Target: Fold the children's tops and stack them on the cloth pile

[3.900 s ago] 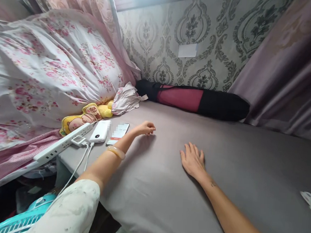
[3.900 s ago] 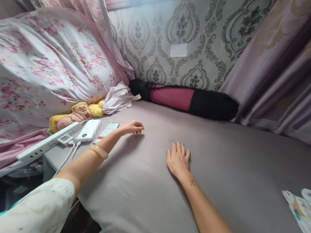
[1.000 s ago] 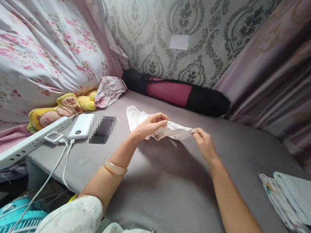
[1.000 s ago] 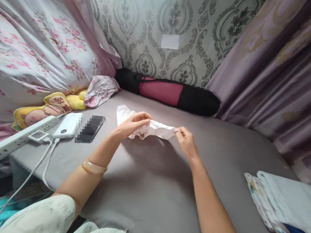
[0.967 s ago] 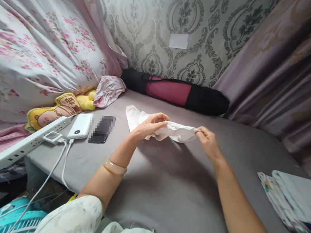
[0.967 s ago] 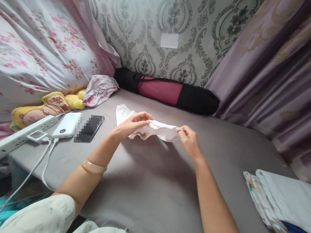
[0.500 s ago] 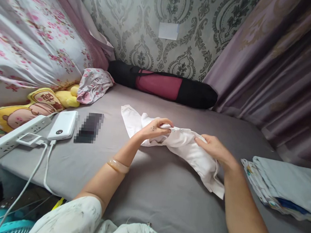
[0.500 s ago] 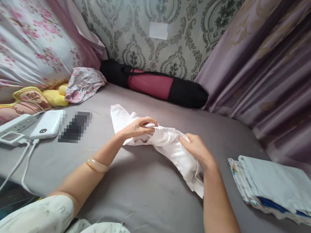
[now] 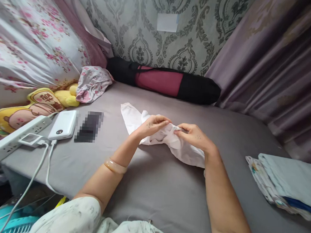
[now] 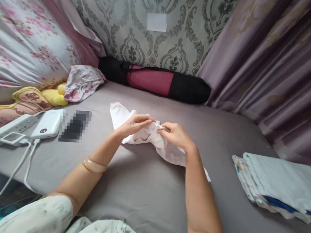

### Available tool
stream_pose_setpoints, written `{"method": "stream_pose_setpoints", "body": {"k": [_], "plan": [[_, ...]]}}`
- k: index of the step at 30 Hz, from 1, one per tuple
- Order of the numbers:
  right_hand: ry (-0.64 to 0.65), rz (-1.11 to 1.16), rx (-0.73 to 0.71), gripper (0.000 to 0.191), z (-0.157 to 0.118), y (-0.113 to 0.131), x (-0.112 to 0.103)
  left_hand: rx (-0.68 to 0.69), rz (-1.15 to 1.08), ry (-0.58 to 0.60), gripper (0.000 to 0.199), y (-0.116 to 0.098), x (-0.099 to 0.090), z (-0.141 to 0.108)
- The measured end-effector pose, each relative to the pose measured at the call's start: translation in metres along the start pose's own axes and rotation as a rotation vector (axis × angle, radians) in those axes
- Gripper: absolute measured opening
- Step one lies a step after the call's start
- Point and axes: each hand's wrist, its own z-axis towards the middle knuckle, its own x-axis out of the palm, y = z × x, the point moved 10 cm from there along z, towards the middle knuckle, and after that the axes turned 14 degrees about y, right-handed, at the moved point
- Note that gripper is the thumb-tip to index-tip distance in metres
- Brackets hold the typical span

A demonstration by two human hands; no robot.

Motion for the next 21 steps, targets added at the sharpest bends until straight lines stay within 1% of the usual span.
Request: {"method": "stream_pose_setpoints", "body": {"k": [3, 4, 5, 7, 10, 12, 15, 21], "plan": [[-0.192, 0.098, 0.081, 0.034, -0.008, -0.029, -0.019, -0.033, 0.022, -0.163, 0.032, 0.005, -0.031, -0.011], [-0.258, 0.107, 0.109, 0.035, -0.012, -0.037, -0.026, -0.057, 0.034, -0.195, 0.032, 0.007, -0.039, -0.015], [-0.311, 0.112, 0.135, 0.036, -0.016, -0.044, -0.032, -0.081, 0.042, -0.202, 0.032, 0.009, -0.045, -0.018], [-0.373, 0.116, 0.175, 0.037, -0.022, -0.053, -0.040, -0.118, 0.061, -0.159, 0.033, 0.011, -0.050, -0.022], [-0.383, 0.122, 0.193, 0.039, -0.024, -0.058, -0.043, -0.149, 0.180, -0.068, 0.035, 0.011, -0.049, -0.023], [-0.368, 0.126, 0.189, 0.040, -0.023, -0.060, -0.042, -0.163, 0.270, -0.012, 0.036, 0.012, -0.046, -0.022], [-0.352, 0.130, 0.184, 0.041, -0.023, -0.064, -0.040, -0.164, 0.335, 0.054, 0.037, 0.015, -0.038, -0.019], [-0.334, 0.124, 0.196, 0.042, -0.025, -0.070, -0.041, -0.165, 0.360, 0.066, 0.033, 0.021, -0.033, -0.015]]}}
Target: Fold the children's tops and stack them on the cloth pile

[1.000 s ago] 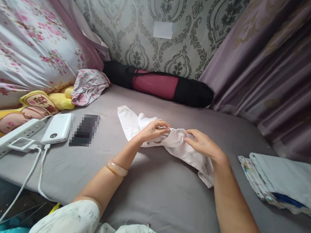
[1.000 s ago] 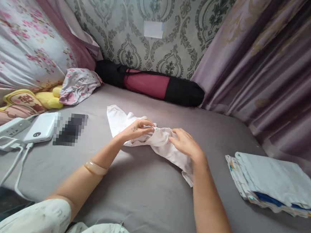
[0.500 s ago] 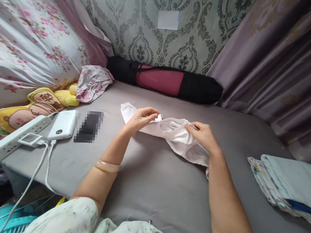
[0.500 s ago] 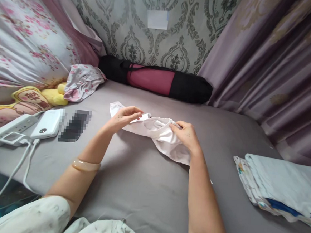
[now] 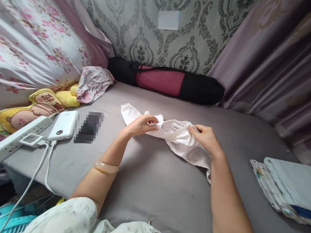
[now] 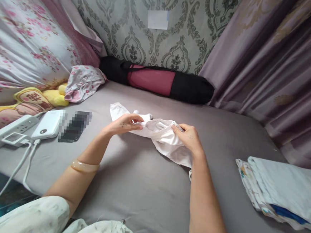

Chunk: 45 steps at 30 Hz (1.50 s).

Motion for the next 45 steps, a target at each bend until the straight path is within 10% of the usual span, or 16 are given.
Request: {"method": "stream_pose_setpoints", "body": {"k": [19, 34, 45], "plan": [[0.240, -0.032, -0.023, 0.035, -0.014, 0.016, 0.005, 0.010, 0.039, -0.246, 0.034, 0.008, -0.025, -0.013], [0.109, -0.096, -0.105, 0.035, -0.018, 0.041, -0.014, 0.041, 0.018, -0.340, 0.034, -0.010, -0.044, -0.019], [-0.008, -0.247, -0.187, 0.042, -0.036, 0.111, -0.089, 0.184, 0.346, -0.409, 0.023, -0.121, -0.123, -0.022]]}}
